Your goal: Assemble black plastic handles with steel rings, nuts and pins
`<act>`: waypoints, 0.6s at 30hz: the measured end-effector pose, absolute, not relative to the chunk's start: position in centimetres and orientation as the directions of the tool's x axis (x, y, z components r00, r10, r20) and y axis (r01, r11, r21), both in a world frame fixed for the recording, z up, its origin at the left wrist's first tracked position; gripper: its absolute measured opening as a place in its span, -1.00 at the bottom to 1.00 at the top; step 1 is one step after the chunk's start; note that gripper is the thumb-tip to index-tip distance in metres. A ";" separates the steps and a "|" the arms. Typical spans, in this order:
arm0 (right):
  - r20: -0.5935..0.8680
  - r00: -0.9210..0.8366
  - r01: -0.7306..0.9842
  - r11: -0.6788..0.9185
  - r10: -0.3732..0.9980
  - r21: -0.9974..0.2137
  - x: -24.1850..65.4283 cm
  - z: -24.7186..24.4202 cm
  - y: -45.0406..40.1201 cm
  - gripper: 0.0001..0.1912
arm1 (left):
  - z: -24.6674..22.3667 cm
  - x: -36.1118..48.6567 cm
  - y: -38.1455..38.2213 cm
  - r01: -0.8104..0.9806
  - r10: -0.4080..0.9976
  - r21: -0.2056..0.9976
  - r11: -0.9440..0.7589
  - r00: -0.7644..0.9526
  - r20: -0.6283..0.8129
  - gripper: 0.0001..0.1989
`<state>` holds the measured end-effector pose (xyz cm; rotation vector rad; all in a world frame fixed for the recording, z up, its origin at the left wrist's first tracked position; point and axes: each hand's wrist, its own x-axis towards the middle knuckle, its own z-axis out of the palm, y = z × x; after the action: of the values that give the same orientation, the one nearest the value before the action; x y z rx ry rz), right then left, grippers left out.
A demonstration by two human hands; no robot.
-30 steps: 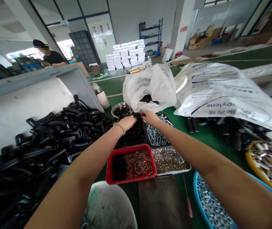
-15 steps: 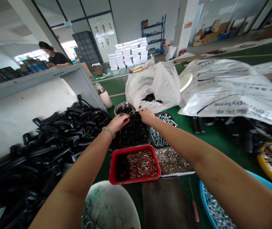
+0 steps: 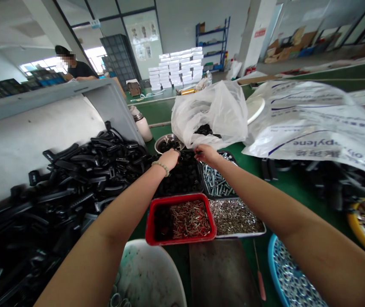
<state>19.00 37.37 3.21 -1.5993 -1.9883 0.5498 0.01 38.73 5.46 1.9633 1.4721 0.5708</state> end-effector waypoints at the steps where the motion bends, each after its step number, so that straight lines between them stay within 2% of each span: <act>1: 0.146 -0.166 0.755 0.220 0.975 -0.617 18.9 3.2 37.4 -0.76 | 5.4 0.1 38.6 0.686 0.958 0.704 -0.187 0.287 -0.025 -0.85; 5: 0.149 -0.217 0.778 0.263 0.965 -0.570 17.8 3.1 37.7 -0.77 | 5.8 0.2 38.2 0.587 0.961 0.795 -0.149 0.275 -0.024 -0.78; 10: 0.111 -0.337 0.840 0.352 0.935 -0.414 16.2 2.9 38.8 -0.66 | 6.7 -2.2 37.7 0.350 0.986 0.935 -0.053 0.168 -0.007 -0.91; 12: 0.086 -0.377 0.855 0.382 0.922 -0.352 15.9 2.9 39.0 -0.66 | 6.9 -3.7 37.6 0.281 0.994 0.959 -0.035 0.105 0.005 -0.87; 15: 0.059 -0.433 0.861 0.432 0.899 -0.267 15.8 2.9 39.1 -0.68 | 6.8 -5.4 37.9 0.266 0.999 0.964 -0.022 0.044 0.011 -0.83; 18: 0.039 -0.485 0.852 0.482 0.874 -0.203 15.9 3.2 39.1 -0.65 | 6.3 -5.6 38.6 0.356 1.000 0.934 -0.018 0.016 0.013 -0.83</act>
<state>15.89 39.13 3.17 -1.5143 -2.5844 0.2362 -5.56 38.56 6.29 1.4913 1.4545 1.0161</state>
